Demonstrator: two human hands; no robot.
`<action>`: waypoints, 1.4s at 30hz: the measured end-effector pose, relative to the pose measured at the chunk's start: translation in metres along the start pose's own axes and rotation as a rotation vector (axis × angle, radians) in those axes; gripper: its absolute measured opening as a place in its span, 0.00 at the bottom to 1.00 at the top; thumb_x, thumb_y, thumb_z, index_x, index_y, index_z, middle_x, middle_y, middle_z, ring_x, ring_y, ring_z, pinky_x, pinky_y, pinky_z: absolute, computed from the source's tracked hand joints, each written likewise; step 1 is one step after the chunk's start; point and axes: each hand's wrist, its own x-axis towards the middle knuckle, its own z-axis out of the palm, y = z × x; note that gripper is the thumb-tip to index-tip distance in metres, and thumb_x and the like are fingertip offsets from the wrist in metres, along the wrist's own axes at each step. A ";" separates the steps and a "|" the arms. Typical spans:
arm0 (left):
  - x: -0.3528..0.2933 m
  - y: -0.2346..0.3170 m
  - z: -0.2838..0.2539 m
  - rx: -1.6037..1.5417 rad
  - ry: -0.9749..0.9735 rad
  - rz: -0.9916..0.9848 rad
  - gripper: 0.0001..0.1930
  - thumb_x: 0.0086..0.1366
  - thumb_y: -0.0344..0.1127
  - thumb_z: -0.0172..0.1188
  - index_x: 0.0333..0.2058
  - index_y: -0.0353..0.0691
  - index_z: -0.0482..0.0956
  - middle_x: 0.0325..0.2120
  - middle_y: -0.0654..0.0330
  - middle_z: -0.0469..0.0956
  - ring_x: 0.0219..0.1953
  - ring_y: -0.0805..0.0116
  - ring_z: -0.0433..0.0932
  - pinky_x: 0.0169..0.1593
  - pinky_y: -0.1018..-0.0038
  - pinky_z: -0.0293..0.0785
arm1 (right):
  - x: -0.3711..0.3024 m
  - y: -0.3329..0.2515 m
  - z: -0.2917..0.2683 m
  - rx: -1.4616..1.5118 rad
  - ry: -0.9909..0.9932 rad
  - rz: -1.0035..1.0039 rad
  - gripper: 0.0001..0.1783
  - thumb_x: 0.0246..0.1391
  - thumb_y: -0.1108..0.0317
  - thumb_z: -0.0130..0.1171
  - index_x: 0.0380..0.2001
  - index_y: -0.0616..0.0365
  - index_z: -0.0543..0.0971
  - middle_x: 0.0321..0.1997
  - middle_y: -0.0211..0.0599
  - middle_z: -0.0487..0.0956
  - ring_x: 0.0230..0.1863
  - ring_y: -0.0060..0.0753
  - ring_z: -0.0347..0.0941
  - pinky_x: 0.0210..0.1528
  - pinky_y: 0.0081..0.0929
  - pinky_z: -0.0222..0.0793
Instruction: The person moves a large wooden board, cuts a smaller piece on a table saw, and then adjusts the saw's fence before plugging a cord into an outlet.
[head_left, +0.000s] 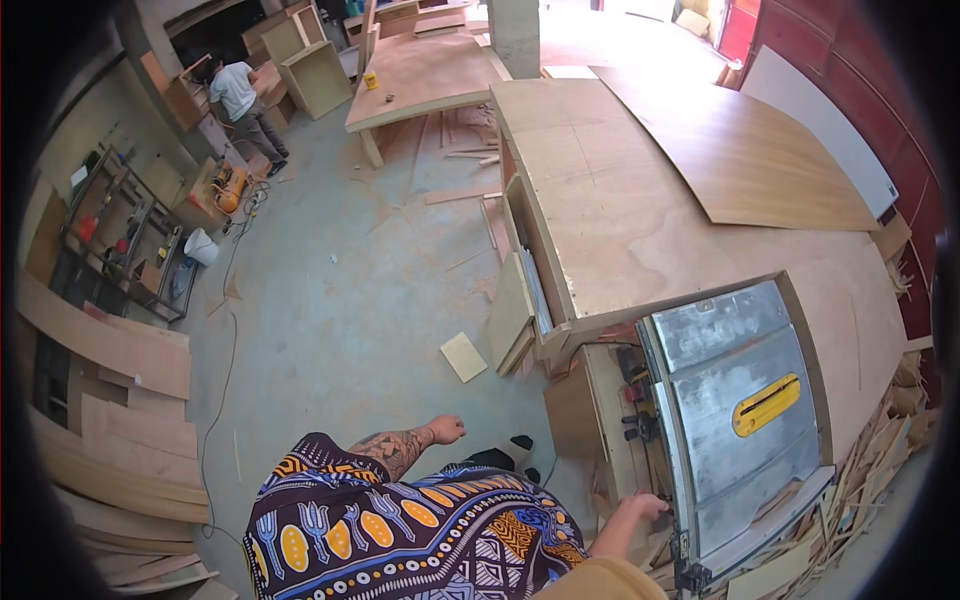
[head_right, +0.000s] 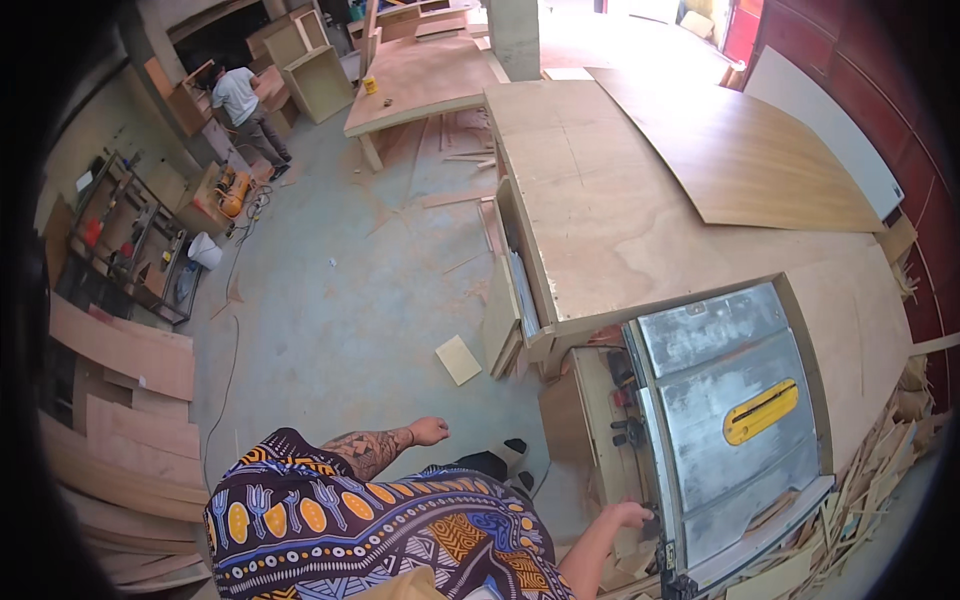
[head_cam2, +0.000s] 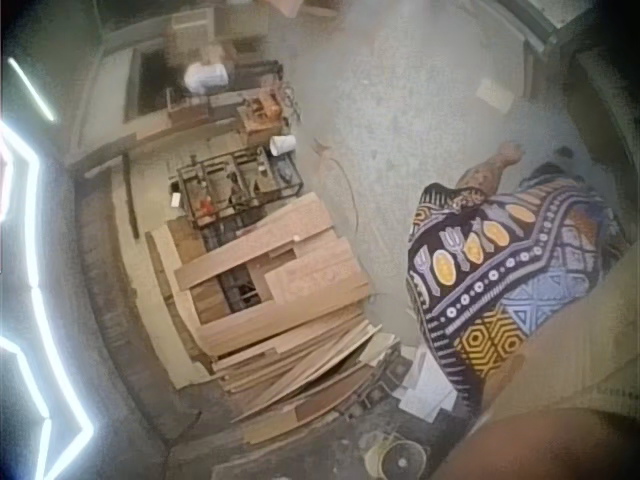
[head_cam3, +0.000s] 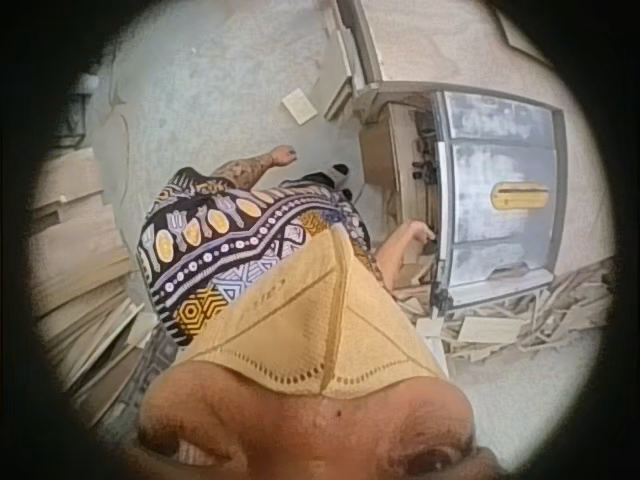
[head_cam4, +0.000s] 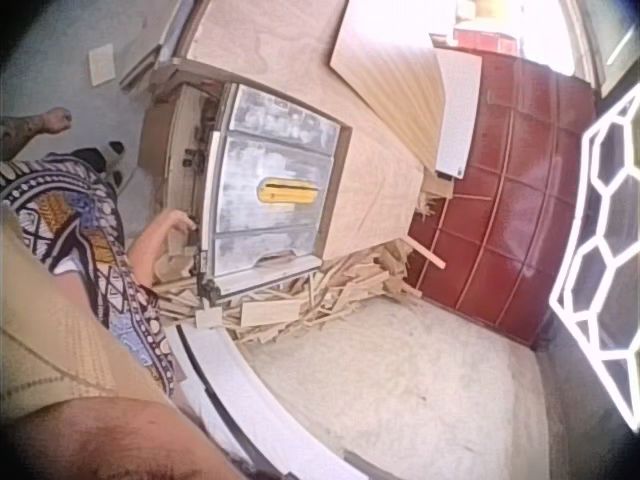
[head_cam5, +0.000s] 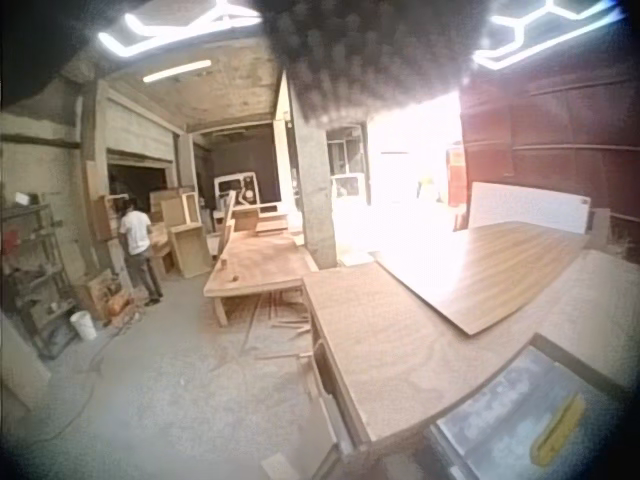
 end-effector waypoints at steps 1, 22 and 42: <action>-0.010 0.003 0.002 0.003 0.000 -0.006 0.20 0.60 0.49 0.56 0.41 0.39 0.83 0.41 0.47 0.82 0.46 0.48 0.79 0.52 0.60 0.73 | 0.022 0.008 -0.005 -0.111 0.180 -0.123 0.30 0.68 0.52 0.41 0.55 0.75 0.62 0.50 0.60 0.74 0.52 0.55 0.75 0.49 0.52 0.75; -0.097 0.021 0.074 -0.035 -0.071 -0.092 0.21 0.60 0.49 0.59 0.43 0.37 0.82 0.38 0.47 0.83 0.44 0.49 0.81 0.50 0.61 0.75 | 0.041 -0.036 -0.013 0.779 -0.461 1.146 0.17 0.64 0.61 0.31 0.22 0.50 0.64 0.16 0.21 0.57 0.16 0.19 0.52 0.18 0.21 0.49; -0.021 0.105 0.030 -0.055 -0.137 -0.025 0.23 0.63 0.48 0.57 0.48 0.35 0.80 0.43 0.44 0.81 0.49 0.49 0.79 0.55 0.63 0.73 | -0.031 -0.038 0.027 0.274 0.068 0.148 0.20 0.63 0.48 0.40 0.29 0.52 0.69 0.19 0.25 0.66 0.19 0.21 0.64 0.21 0.20 0.60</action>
